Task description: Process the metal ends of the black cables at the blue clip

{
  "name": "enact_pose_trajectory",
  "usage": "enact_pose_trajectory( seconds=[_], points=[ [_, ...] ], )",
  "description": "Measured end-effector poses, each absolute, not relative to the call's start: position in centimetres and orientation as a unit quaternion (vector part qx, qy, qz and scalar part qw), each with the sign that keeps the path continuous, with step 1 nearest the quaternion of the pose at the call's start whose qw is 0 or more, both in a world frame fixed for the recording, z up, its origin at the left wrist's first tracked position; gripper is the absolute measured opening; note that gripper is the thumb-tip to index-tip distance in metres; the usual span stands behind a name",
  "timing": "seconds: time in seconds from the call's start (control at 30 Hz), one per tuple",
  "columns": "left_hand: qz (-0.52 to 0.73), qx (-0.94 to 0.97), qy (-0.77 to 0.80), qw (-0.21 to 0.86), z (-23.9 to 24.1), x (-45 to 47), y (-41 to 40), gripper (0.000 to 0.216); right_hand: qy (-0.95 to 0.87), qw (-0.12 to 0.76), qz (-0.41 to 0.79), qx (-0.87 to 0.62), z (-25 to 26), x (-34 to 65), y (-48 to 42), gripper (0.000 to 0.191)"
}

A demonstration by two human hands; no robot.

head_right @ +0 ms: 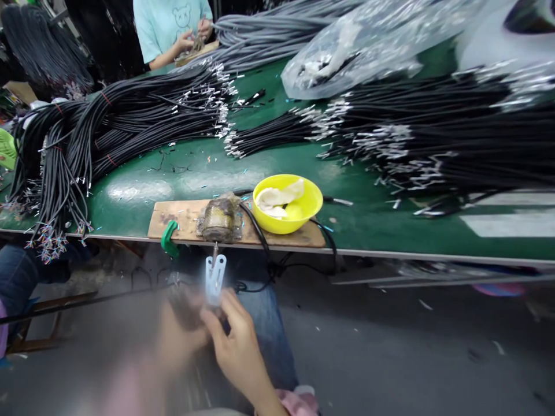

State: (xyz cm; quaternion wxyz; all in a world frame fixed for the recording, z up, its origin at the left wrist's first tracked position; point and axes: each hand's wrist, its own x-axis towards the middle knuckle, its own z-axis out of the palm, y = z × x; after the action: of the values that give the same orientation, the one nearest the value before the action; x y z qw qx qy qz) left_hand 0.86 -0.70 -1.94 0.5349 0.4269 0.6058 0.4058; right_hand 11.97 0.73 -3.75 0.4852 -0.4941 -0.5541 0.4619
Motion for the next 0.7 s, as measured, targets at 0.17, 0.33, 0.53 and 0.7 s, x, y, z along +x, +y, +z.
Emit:
enact_pose_trajectory(
  seconds=[0.17, 0.33, 0.53, 0.7],
  points=[
    [0.438, 0.339, 0.645, 0.526, -2.9, 0.9, -1.5, 0.022, -0.451, 0.52, 0.527, -0.498, -4.0, 12.7, 1.3, 0.019],
    [0.426, 0.332, 0.633, 0.554, -2.8, 0.9, -1.9, 0.028, -0.401, 0.475, 0.644, -0.445, -3.7, 13.2, 1.7, 0.022],
    [0.457, 0.331, 0.64, 0.522, -2.3, 1.2, -2.0, 0.026, -0.505, 0.511, 0.497, -0.487, -3.5, 13.0, 1.2, 0.031],
    [0.457, 0.293, 0.597, 0.591, -2.9, 1.6, -2.6, 0.042, -0.425, 0.566, 0.533, -0.464, -4.0, 11.8, 0.1, 0.024]
  ],
)
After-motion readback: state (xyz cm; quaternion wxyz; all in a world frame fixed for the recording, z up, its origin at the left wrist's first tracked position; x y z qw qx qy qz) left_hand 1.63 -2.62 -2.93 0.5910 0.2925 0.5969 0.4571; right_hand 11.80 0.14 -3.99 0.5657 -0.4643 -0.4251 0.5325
